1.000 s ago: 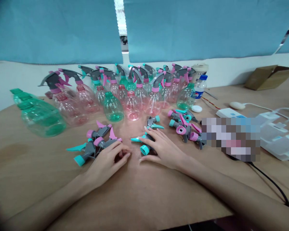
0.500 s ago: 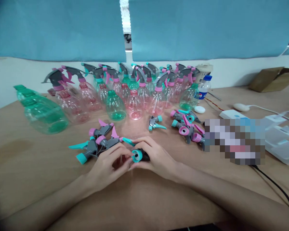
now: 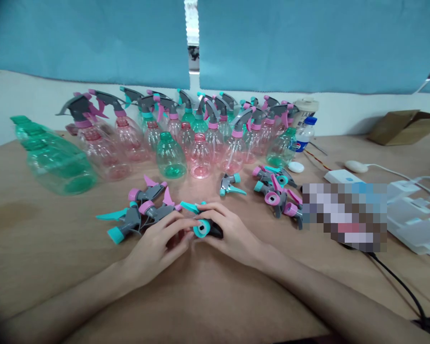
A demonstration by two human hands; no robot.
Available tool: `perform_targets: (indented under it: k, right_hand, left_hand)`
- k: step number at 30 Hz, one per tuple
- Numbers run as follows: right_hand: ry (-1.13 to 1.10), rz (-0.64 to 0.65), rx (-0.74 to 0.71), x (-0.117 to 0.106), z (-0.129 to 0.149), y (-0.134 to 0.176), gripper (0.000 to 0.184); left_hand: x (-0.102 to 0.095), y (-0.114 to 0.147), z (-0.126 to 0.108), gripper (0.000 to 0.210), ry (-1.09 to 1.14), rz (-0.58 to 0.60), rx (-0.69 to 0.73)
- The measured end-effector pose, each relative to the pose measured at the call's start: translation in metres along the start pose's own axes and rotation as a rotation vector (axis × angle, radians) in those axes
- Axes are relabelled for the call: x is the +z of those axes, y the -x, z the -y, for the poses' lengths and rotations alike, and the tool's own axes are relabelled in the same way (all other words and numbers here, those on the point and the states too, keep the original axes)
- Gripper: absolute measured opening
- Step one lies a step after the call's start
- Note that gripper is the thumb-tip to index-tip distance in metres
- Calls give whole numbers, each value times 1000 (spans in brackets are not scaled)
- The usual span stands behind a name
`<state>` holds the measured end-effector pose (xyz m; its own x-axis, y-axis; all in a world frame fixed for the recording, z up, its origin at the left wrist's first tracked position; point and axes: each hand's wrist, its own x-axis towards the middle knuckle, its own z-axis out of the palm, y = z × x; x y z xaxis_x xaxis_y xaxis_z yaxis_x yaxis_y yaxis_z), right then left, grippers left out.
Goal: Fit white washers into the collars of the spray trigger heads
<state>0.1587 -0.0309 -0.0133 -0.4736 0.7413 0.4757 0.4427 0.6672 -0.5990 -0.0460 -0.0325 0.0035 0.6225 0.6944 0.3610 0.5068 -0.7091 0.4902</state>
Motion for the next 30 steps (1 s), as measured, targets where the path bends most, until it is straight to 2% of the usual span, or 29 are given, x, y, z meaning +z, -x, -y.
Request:
perform_targets:
  k: [7,15,23,30]
  right_hand:
    - [-11,-41,38,-1,-2,1,32]
    - [-7,-47,15,0,-4,1,30]
    - [5,-26,9,0,-3,0,31]
    - [20,4,-22,0,-5,2,30]
  left_hand:
    - [3,2,3,34,-60,-3,53]
    - [7,2,3,31,-112,10,81]
    - [2,-1,2,27,-43,64,2]
    - [0,-2,-1,23,34,61,-18]
